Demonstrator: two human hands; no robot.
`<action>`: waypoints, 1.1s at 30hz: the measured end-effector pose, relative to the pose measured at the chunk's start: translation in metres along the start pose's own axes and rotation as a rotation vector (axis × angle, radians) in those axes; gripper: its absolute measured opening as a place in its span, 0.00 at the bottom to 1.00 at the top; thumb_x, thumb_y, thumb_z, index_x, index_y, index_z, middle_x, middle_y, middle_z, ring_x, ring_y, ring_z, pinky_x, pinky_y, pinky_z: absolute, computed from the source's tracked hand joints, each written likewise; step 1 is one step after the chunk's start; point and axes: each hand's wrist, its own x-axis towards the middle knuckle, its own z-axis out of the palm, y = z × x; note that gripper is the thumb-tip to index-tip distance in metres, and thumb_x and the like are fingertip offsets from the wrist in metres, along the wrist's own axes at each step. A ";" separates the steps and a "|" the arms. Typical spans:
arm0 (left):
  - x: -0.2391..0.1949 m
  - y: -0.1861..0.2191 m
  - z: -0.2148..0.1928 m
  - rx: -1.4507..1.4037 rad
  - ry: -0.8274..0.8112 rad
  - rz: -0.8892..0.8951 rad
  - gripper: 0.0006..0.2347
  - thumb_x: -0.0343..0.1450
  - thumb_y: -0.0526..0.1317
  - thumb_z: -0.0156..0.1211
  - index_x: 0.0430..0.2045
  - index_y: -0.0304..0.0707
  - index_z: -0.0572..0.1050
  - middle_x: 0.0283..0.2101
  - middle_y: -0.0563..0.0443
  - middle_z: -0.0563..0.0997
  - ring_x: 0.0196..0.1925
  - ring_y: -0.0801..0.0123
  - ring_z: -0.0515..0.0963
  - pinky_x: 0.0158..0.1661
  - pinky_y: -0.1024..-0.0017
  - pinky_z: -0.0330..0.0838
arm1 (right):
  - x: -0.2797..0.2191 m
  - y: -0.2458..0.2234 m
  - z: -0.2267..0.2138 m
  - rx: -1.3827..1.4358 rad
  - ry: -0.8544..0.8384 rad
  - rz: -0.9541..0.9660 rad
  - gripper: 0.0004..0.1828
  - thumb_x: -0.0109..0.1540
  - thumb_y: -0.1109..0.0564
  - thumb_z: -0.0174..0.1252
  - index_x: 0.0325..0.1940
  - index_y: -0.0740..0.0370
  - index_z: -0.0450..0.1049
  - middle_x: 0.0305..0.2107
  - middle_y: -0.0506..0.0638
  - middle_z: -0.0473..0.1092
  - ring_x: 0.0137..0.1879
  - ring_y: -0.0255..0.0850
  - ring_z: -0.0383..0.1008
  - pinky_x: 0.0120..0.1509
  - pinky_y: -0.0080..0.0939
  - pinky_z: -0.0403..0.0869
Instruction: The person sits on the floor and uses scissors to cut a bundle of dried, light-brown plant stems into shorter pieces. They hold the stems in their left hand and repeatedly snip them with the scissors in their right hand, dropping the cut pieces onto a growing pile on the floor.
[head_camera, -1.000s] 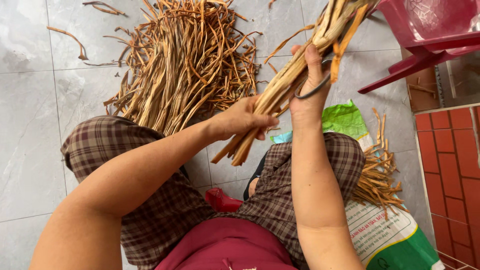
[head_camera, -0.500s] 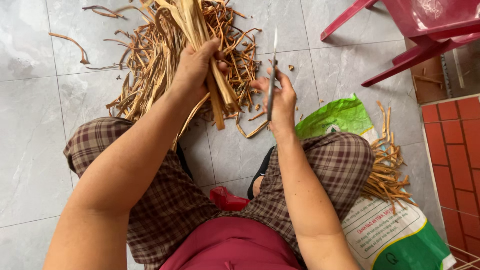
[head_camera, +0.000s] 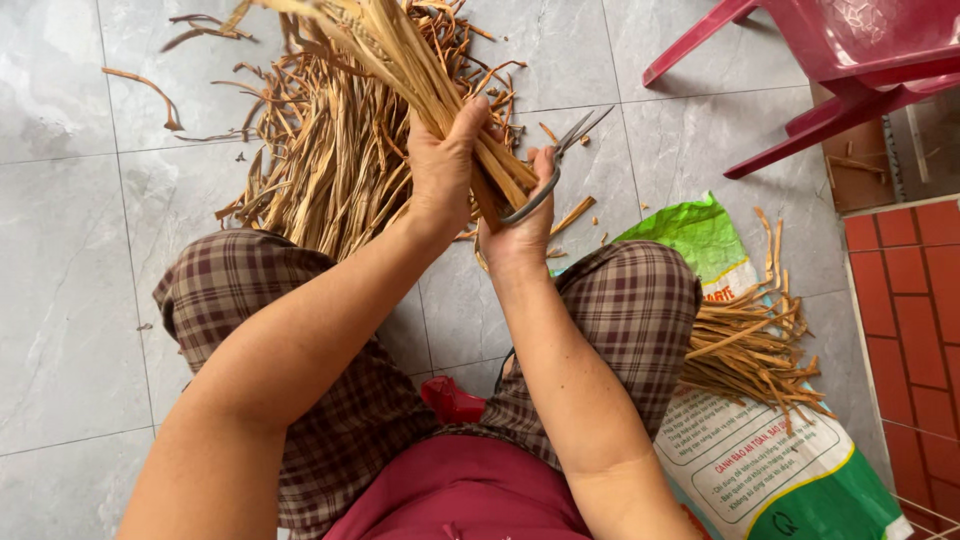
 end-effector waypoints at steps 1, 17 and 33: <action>0.002 0.001 -0.002 -0.009 -0.017 -0.035 0.11 0.72 0.36 0.64 0.41 0.36 0.67 0.32 0.49 0.78 0.30 0.68 0.80 0.31 0.68 0.80 | -0.002 -0.004 0.004 -0.045 -0.007 0.022 0.29 0.61 0.36 0.57 0.56 0.53 0.60 0.43 0.54 0.74 0.54 0.49 0.75 0.58 0.50 0.77; -0.012 0.048 -0.025 0.012 -0.387 -0.501 0.14 0.79 0.48 0.57 0.52 0.39 0.71 0.49 0.50 0.73 0.54 0.63 0.76 0.60 0.57 0.75 | -0.064 -0.036 0.036 -1.364 -0.484 -0.640 0.32 0.59 0.67 0.65 0.64 0.52 0.62 0.47 0.46 0.76 0.50 0.41 0.83 0.50 0.41 0.82; 0.009 0.066 -0.043 0.394 -0.356 -0.304 0.10 0.84 0.44 0.52 0.51 0.38 0.75 0.47 0.47 0.81 0.48 0.63 0.83 0.50 0.64 0.81 | -0.158 -0.332 -0.123 -0.598 -0.021 -0.473 0.32 0.59 0.61 0.62 0.65 0.51 0.59 0.43 0.56 0.71 0.36 0.38 0.73 0.36 0.36 0.76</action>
